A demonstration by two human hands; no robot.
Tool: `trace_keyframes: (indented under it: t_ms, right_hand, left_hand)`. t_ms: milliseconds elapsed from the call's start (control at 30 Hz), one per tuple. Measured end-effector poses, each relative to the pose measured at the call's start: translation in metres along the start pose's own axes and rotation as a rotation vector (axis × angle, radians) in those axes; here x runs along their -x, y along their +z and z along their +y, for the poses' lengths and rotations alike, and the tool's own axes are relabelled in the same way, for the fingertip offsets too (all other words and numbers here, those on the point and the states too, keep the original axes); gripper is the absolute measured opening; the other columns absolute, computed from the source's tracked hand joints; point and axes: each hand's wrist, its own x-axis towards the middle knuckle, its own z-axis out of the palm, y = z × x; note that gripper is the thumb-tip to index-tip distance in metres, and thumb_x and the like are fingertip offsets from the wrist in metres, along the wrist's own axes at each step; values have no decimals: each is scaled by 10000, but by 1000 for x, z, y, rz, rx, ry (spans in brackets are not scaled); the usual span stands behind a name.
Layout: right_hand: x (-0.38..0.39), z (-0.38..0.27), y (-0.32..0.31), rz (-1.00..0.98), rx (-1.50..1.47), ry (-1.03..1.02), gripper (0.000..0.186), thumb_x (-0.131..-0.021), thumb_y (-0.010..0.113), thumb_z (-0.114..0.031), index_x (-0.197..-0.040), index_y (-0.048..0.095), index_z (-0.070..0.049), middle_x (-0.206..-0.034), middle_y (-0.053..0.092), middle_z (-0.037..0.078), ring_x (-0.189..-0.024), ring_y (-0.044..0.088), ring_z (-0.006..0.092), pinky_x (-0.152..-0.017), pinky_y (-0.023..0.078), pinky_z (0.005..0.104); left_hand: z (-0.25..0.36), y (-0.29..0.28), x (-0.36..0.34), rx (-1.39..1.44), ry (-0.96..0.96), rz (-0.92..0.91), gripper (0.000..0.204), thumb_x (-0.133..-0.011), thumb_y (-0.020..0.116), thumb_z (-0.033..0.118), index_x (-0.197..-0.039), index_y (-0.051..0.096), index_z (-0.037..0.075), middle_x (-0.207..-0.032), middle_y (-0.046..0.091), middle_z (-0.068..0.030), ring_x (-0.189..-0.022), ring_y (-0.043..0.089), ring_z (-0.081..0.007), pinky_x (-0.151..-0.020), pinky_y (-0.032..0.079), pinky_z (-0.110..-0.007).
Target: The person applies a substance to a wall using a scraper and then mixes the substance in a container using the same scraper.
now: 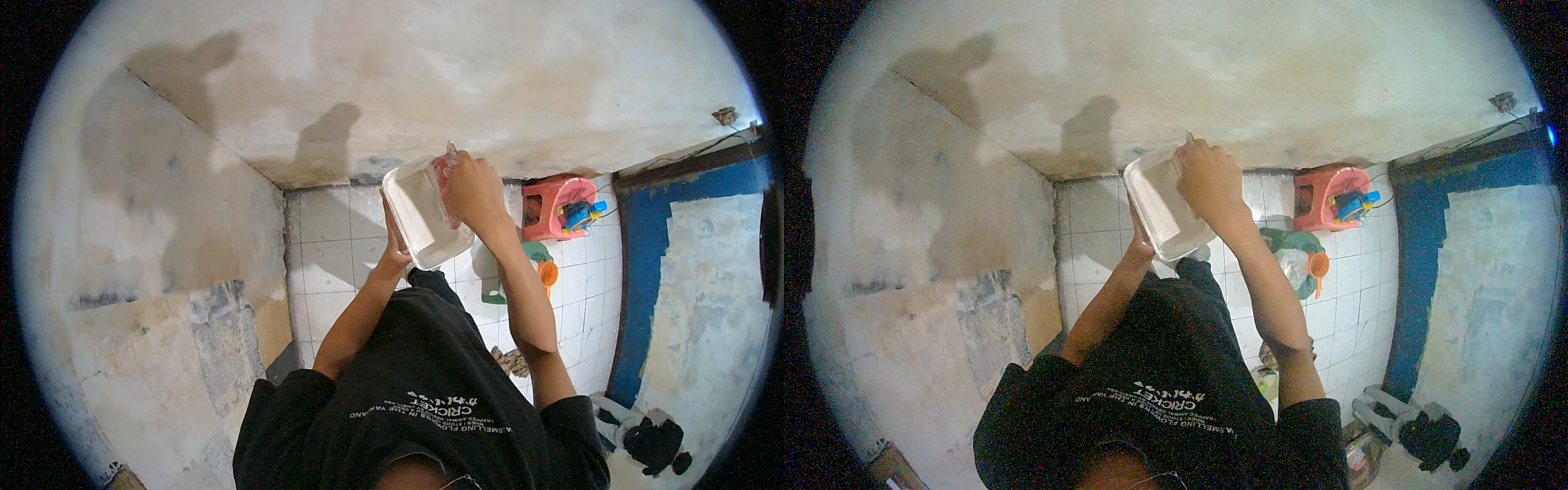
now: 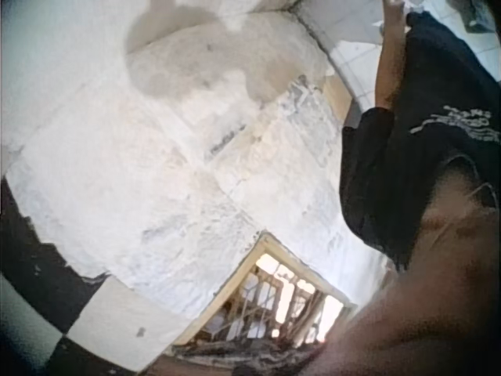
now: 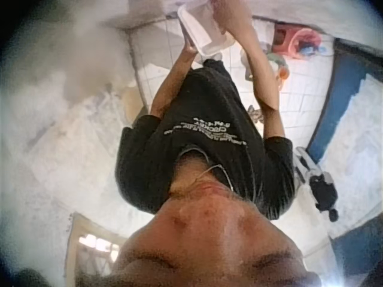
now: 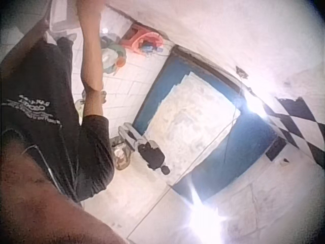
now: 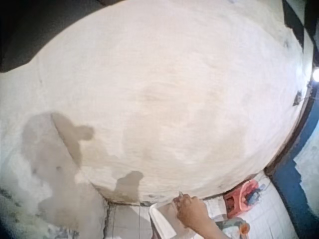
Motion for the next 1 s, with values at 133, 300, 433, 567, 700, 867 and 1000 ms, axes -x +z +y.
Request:
trace_keyframes:
  t_ms: [133,300,433,567,700,867,1000]
  right_hand:
    - [11,-1,-1,-80,0,61,187,-753,629,-101,-911,619,-1,-898,637,190,-799,650,369,-690,547,461]
    - [33,12,14,36,-147,146,156,-804,616,-132,-896,598,-7,-826,643,206,-713,634,415,-615,514,487]
    - [50,-3,26,214,-264,4,141,-826,604,-153,-870,577,-22,-781,635,194,-652,628,414,-560,496,488]
    - [39,10,35,297,-112,29,125,-839,587,-146,-869,574,-26,-747,621,186,-632,626,391,-545,496,468]
    - [34,12,48,239,-17,25,125,-835,591,-137,-904,597,-33,-769,624,172,-625,621,380,-533,488,455]
    - [53,-9,48,247,-33,-27,134,-806,604,-115,-927,626,-62,-794,585,156,-662,628,363,-571,499,451]
    - [54,-18,47,297,-28,-74,187,-782,620,-111,-961,667,-81,-779,552,140,-748,597,330,-696,475,452]
  left_hand:
    - [2,3,-8,67,-2,35,1380,-465,842,441,-1509,-42,264,-1520,204,-112,-1381,293,-318,-1111,322,-498]
    - [34,81,4,-191,381,-39,735,-885,422,659,-1428,362,167,-1383,468,-82,-1291,438,-267,-1096,346,-447]
    - [24,45,-6,90,41,122,716,-893,425,643,-1414,384,154,-1375,473,-87,-1290,434,-269,-1093,345,-442]
    - [23,56,-5,305,-144,126,708,-901,400,647,-1412,389,156,-1380,474,-82,-1289,435,-268,-1094,342,-439]
    - [15,36,7,-90,193,-127,1341,-553,846,423,-1500,-96,316,-1528,185,-96,-1392,276,-302,-1132,275,-470]
    - [8,12,0,73,2,-15,1328,-543,840,364,-1497,-83,336,-1528,186,-80,-1398,260,-289,-1135,275,-466]
    - [13,23,13,-124,158,-94,1339,-527,856,369,-1498,-65,320,-1520,200,-64,-1389,278,-271,-1130,292,-462]
